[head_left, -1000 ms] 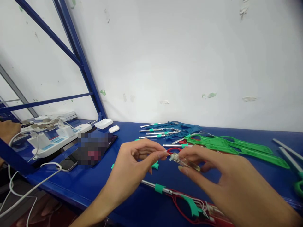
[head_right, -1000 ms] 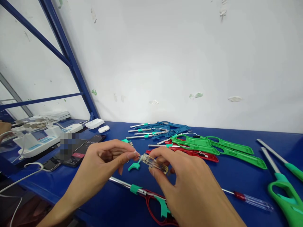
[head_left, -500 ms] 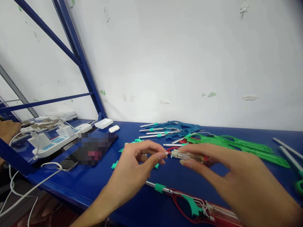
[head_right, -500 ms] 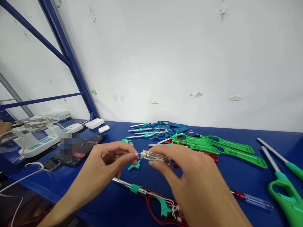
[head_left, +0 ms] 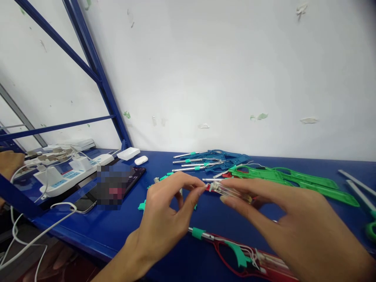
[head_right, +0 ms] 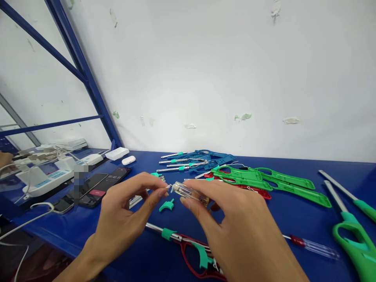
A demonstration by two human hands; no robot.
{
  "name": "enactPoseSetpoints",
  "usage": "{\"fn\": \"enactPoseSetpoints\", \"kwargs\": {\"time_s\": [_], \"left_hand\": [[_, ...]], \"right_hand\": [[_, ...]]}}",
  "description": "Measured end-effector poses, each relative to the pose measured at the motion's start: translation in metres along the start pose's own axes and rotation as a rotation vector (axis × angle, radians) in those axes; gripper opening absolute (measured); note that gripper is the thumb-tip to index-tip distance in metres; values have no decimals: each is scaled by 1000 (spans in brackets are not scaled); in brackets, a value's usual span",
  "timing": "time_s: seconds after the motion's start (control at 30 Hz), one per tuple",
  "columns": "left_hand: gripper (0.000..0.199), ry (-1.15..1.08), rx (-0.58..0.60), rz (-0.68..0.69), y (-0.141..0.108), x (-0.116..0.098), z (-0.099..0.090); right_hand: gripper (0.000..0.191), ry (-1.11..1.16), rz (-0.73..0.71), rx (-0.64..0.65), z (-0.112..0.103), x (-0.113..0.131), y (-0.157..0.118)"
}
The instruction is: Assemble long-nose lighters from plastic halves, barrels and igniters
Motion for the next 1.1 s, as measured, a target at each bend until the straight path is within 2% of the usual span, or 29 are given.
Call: {"fn": "enactPoseSetpoints", "kwargs": {"time_s": [0.6,0.77,0.93,1.1], "left_hand": [[12,117,-61,206,2,-14,0],[15,147,-76,257,0,-19,-1],[16,173,-106,320,-3,-22,-5],[17,199,-129,304,-5,-20,-8]], "right_hand": [[28,11,-101,86,5,16,-2],[22,-35,-186,57,4,19,-5],[23,-42,-332,-91,-3,29,-13],[28,-67,-388,-81,2,34,-15]]}}
Point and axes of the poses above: each hand's wrist, its own y-axis towards the middle knuckle, its own z-axis out of the palm, x = y × z, the point moved 9 cm from there along y, towards the middle knuckle, and after that the axes turned 6 degrees about z, right-handed, at the moved point
